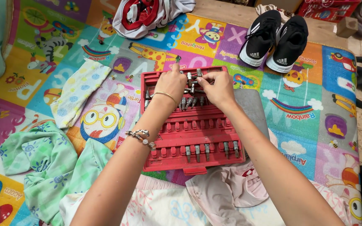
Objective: The person sits on a colorful play mat and organizes a red toolbox. They pick up various metal sockets and bits, wipe them with a cloth, and place them into designated slots within the toolbox.
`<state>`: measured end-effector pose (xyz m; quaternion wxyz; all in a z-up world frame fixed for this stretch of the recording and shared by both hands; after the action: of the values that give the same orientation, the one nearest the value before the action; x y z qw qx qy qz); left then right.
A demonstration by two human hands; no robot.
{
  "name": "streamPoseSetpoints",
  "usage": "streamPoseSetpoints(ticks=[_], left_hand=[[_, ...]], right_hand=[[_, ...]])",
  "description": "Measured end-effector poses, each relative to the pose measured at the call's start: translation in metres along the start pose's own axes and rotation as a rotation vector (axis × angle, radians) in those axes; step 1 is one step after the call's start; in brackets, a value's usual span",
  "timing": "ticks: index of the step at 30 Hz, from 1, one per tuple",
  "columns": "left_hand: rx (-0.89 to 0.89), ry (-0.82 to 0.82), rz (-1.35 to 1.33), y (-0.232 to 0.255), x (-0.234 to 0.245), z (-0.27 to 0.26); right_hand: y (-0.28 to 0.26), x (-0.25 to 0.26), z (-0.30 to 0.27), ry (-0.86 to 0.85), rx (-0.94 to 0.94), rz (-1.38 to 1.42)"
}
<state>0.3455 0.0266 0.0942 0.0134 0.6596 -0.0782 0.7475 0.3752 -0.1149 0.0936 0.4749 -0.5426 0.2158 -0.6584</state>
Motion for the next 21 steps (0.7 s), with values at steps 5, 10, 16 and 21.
streamPoseSetpoints(ticks=[5, 10, 16, 21], left_hand=[[0.085, 0.170, -0.415, -0.020, 0.014, -0.009], [0.099, 0.371, -0.708, -0.019, 0.012, 0.007], [0.174, 0.363, -0.674, -0.008, -0.016, 0.036], [0.267, 0.293, -0.656, -0.010, -0.040, 0.044]], right_hand=[[0.005, -0.002, 0.000, 0.005, -0.021, 0.029], [0.020, -0.002, 0.003, -0.023, -0.128, 0.113], [0.018, 0.001, 0.009, -0.033, -0.112, 0.117], [0.022, -0.001, 0.006, -0.058, -0.126, 0.031]])
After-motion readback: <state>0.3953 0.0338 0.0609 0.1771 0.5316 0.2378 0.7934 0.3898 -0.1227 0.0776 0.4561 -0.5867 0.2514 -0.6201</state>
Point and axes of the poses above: each hand's wrist, its own z-axis towards the middle knuckle, its own x-axis out of the back of the hand, y = z × x, the point moved 10 cm from there along z, towards the middle knuckle, and after that the axes turned 5 degrees about z, right-handed, at the moved point
